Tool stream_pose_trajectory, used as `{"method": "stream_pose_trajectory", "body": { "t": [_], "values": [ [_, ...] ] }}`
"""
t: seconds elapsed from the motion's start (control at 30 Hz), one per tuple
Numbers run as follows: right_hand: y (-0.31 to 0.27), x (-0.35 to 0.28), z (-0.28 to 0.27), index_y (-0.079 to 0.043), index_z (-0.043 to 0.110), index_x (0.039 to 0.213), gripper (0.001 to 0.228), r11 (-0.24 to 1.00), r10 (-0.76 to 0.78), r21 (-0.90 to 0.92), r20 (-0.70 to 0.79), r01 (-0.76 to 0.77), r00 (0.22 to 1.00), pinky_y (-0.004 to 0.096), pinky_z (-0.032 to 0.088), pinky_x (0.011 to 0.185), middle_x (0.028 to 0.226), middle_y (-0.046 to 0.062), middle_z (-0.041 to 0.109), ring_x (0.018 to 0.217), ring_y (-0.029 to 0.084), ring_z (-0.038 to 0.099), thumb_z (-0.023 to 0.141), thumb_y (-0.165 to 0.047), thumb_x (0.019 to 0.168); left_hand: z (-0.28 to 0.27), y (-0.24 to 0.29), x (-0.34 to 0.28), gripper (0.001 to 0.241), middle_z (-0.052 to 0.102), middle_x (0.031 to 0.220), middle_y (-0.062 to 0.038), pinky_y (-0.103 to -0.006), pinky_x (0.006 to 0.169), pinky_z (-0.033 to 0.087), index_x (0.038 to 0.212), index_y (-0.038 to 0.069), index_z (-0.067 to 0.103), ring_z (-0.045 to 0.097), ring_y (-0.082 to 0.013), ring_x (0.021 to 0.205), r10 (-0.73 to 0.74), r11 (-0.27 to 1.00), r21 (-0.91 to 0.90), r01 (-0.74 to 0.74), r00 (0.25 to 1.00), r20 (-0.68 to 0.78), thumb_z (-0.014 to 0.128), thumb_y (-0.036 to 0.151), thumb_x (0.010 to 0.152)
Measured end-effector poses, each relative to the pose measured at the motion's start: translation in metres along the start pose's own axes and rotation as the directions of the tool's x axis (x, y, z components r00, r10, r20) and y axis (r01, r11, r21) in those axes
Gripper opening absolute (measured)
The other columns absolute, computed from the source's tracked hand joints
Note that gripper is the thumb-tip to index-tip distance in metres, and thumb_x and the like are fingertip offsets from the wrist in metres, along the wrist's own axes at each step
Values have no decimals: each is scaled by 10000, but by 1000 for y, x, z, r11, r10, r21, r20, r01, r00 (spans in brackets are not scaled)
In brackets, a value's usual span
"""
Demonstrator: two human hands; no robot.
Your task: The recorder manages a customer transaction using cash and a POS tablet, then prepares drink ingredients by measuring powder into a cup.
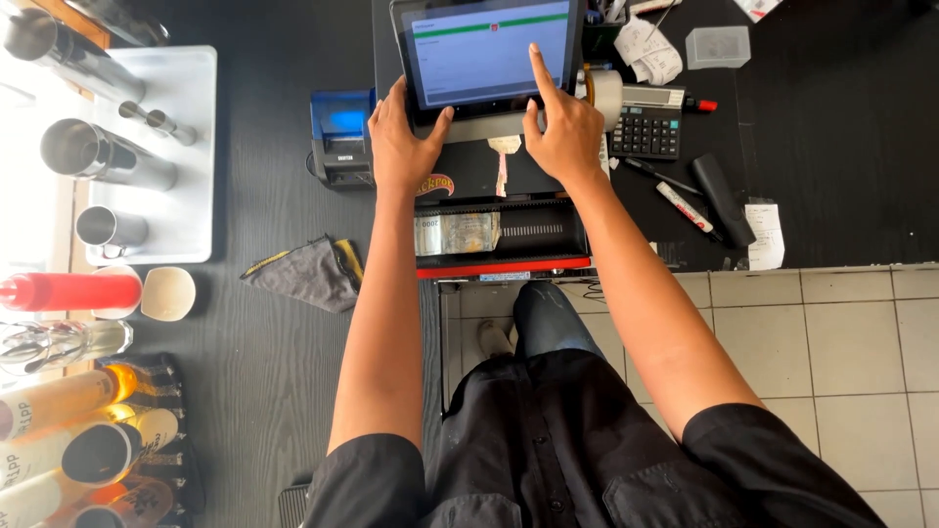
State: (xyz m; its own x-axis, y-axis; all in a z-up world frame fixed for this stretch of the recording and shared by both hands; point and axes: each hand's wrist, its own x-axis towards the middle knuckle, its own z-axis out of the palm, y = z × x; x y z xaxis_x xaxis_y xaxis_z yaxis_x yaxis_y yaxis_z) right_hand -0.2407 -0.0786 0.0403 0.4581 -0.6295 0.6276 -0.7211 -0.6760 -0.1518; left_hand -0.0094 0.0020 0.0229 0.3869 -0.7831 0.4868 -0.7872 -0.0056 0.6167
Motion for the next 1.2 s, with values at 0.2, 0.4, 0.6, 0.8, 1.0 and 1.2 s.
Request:
{"method": "stream_pose_trajectory", "body": {
  "t": [0.2, 0.4, 0.6, 0.8, 1.0, 1.2],
  "values": [
    [-3, 0, -10, -69, 557, 1493, 628, 992, -64, 101, -147, 79, 987, 258, 273, 454, 578, -51, 537, 454, 106, 357, 661, 18, 880, -4, 4, 0, 717, 705, 1185, -168, -429, 1109, 397, 1368, -53, 528, 678, -283, 1102, -26, 999, 23, 25, 999, 33, 788, 417, 894],
    [-2, 2, 1, -45, 640, 1370, 536, 990, -80, 91, -239, 104, 968, 225, 305, 405, 769, 24, 794, 431, 79, 475, 661, 37, 841, -5, -1, -2, 760, 657, 1268, -217, -501, 1041, 442, 1422, -28, 499, 593, -384, 1177, -15, 999, 51, 12, 998, 64, 746, 494, 927],
    [16, -7, 14, -303, 680, 1356, 585, 996, 20, 93, -373, 16, 928, 302, 564, 570, 668, -71, 692, 565, 161, 676, 641, -136, 797, 0, -4, -1, 721, 713, 1124, -254, -550, 990, 481, 1368, 1, 578, 691, -454, 1053, 107, 994, -7, -107, 993, 57, 873, 447, 883],
    [16, -7, 11, -330, 668, 1343, 563, 993, 59, 116, -242, -32, 968, 342, 576, 557, 652, -17, 702, 537, 222, 679, 632, -128, 819, 9, -13, 1, 697, 697, 1218, -221, -491, 1099, 409, 1409, 49, 539, 654, -415, 1164, 49, 999, -3, -49, 997, 63, 827, 470, 934],
    [12, -10, 28, -307, 451, 1543, 701, 998, 45, 53, -72, -41, 996, 290, 367, 423, 682, -109, 695, 435, 112, 506, 617, -125, 886, -3, -8, -4, 679, 702, 1129, -246, -475, 862, 539, 1338, -30, 547, 680, -405, 970, 47, 995, 95, -42, 998, -43, 837, 396, 896],
    [8, -7, 5, -132, 576, 1489, 609, 988, -128, 54, -210, 142, 969, 286, 262, 457, 628, -62, 584, 469, 111, 375, 679, -5, 902, 10, -14, -10, 683, 705, 1246, -114, -439, 1072, 445, 1419, 91, 492, 649, -306, 1160, -5, 1000, 25, 5, 1000, -22, 785, 470, 933]
  ]
}}
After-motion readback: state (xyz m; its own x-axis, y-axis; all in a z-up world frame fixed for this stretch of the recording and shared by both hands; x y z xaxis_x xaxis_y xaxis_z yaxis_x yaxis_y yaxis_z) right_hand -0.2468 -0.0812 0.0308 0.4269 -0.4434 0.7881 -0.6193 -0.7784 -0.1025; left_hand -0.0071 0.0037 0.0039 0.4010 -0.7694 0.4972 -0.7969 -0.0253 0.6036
